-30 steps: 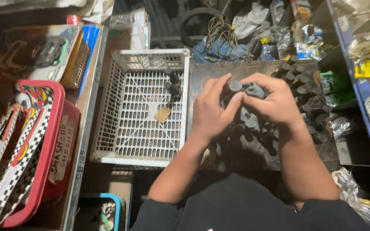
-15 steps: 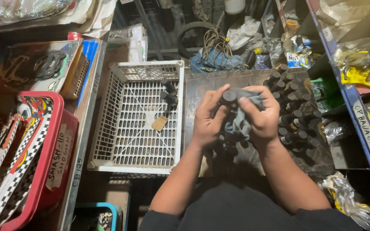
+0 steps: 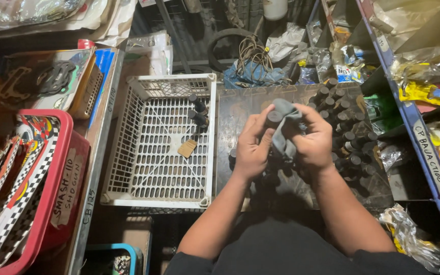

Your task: Cleaning motorcycle engine valves with a cloth.

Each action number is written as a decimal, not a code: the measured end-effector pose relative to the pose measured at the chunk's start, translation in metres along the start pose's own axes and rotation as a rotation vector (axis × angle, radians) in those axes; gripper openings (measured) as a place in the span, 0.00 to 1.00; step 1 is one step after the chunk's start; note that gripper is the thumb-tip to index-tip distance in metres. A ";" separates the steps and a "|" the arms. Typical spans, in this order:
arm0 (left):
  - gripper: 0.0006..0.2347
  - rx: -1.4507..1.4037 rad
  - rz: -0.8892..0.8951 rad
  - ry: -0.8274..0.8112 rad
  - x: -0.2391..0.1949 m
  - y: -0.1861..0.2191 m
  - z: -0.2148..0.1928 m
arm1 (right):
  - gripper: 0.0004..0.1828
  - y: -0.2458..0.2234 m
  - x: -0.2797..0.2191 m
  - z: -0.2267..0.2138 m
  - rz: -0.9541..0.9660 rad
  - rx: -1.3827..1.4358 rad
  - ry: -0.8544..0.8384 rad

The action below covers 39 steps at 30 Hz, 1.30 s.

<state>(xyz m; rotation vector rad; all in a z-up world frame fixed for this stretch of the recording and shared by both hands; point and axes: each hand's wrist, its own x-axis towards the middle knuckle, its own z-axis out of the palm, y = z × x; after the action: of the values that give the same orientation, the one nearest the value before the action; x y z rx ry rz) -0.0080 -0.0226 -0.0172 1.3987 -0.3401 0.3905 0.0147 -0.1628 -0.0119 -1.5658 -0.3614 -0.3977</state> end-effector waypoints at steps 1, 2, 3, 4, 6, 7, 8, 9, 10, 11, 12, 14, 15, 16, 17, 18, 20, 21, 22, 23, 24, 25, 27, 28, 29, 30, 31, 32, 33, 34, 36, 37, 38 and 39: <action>0.19 0.000 0.001 0.001 0.002 0.002 0.000 | 0.17 -0.007 -0.002 0.005 -0.001 0.000 -0.001; 0.19 -0.015 -0.002 0.004 0.004 0.004 0.000 | 0.12 -0.013 -0.005 0.010 -0.023 -0.038 0.009; 0.19 -0.030 -0.006 0.005 0.006 0.006 0.001 | 0.08 -0.020 -0.008 0.014 -0.044 -0.076 0.022; 0.19 -0.031 -0.006 0.004 0.008 0.000 -0.001 | 0.08 -0.019 -0.004 0.011 -0.045 -0.078 0.023; 0.20 0.027 0.085 0.031 0.009 -0.012 -0.005 | 0.06 -0.019 0.002 0.004 -0.037 -0.032 -0.113; 0.20 0.029 0.084 0.029 0.009 -0.012 -0.004 | 0.06 -0.014 0.003 0.003 -0.036 -0.030 -0.111; 0.20 0.013 0.082 0.030 0.008 -0.011 -0.003 | 0.03 -0.009 0.004 0.002 -0.061 -0.041 -0.085; 0.20 -0.003 0.082 0.030 0.009 -0.010 -0.001 | 0.01 -0.004 0.006 0.000 -0.089 -0.053 -0.058; 0.20 -0.003 0.084 0.027 0.010 -0.010 -0.001 | 0.01 -0.005 0.004 0.005 -0.090 -0.052 -0.055; 0.19 -0.003 0.084 0.028 0.010 -0.011 0.000 | 0.02 -0.007 0.002 0.008 -0.115 -0.034 -0.014; 0.19 -0.002 0.085 0.028 0.011 -0.011 0.000 | 0.03 -0.008 0.000 0.012 -0.141 -0.017 0.027; 0.19 0.002 0.088 0.034 0.012 -0.009 -0.003 | 0.04 -0.013 0.001 0.016 -0.168 -0.023 0.006; 0.19 0.008 0.088 0.042 0.011 -0.007 -0.006 | 0.04 -0.015 0.001 0.018 -0.193 -0.027 -0.017; 0.19 0.010 0.089 0.044 0.011 -0.006 -0.006 | 0.04 -0.014 0.002 0.017 -0.193 -0.025 -0.019; 0.19 -0.014 0.088 0.059 0.009 -0.005 -0.006 | 0.10 -0.013 0.002 0.015 -0.196 -0.007 -0.095; 0.19 -0.039 0.088 0.075 0.008 -0.004 -0.005 | 0.15 -0.013 0.003 0.014 -0.199 0.011 -0.172; 0.19 -0.037 0.084 0.074 0.007 -0.005 -0.006 | 0.13 -0.005 0.004 0.013 -0.186 0.022 -0.175; 0.19 -0.035 0.083 0.073 0.006 -0.006 -0.006 | 0.11 -0.001 0.005 0.012 -0.176 0.033 -0.177; 0.19 -0.036 0.083 0.072 0.006 -0.008 -0.005 | 0.11 0.004 0.003 0.008 -0.176 0.032 -0.177; 0.19 -0.034 0.078 0.063 0.006 -0.009 -0.004 | 0.08 0.009 0.001 0.005 -0.146 0.026 -0.137; 0.19 -0.032 0.073 0.053 0.005 -0.010 -0.004 | 0.05 0.014 -0.002 0.002 -0.117 0.020 -0.097; 0.19 -0.032 0.073 0.053 0.007 -0.013 -0.004 | 0.05 0.004 0.001 0.006 -0.116 0.020 -0.097; 0.19 -0.029 0.085 0.063 0.011 -0.018 -0.005 | 0.11 -0.016 0.007 0.014 -0.161 -0.054 -0.107; 0.19 -0.029 0.087 0.064 0.013 -0.014 -0.006 | 0.11 -0.007 0.010 0.008 -0.163 -0.054 -0.108; 0.19 -0.022 0.098 0.080 0.014 -0.009 -0.008 | 0.07 0.002 0.013 0.002 -0.212 -0.036 -0.202; 0.19 -0.014 0.110 0.096 0.015 -0.004 -0.010 | 0.08 0.011 0.015 -0.003 -0.262 -0.018 -0.295; 0.19 -0.013 0.110 0.097 0.013 -0.009 -0.009 | 0.08 0.014 0.017 -0.004 -0.262 -0.016 -0.296; 0.19 -0.026 0.099 0.087 0.012 -0.015 -0.009 | 0.07 0.016 0.019 -0.005 -0.235 -0.027 -0.268; 0.19 -0.039 0.088 0.075 0.011 -0.020 -0.008 | 0.06 0.018 0.022 -0.006 -0.208 -0.039 -0.238; 0.19 -0.039 0.088 0.074 0.012 -0.022 -0.007 | 0.06 0.007 0.019 0.000 -0.209 -0.039 -0.237; 0.19 -0.021 0.071 0.057 0.014 -0.024 -0.003 | 0.08 -0.016 0.016 0.010 -0.255 -0.132 -0.096; 0.19 -0.022 0.072 0.058 0.018 -0.024 -0.005 | 0.08 -0.009 0.015 0.010 -0.256 -0.133 -0.098; 0.19 -0.044 0.077 0.076 0.022 -0.024 -0.008 | 0.10 -0.003 0.015 0.010 -0.373 -0.096 -0.171; 0.19 -0.064 0.085 0.096 0.026 -0.024 -0.012 | 0.13 0.004 0.015 0.011 -0.492 -0.057 -0.244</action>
<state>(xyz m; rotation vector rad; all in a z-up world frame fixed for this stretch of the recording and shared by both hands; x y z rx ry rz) 0.0264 -0.0119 -0.0279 1.3015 -0.3314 0.5102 0.0302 -0.1518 -0.0089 -1.5764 -0.9403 -0.5988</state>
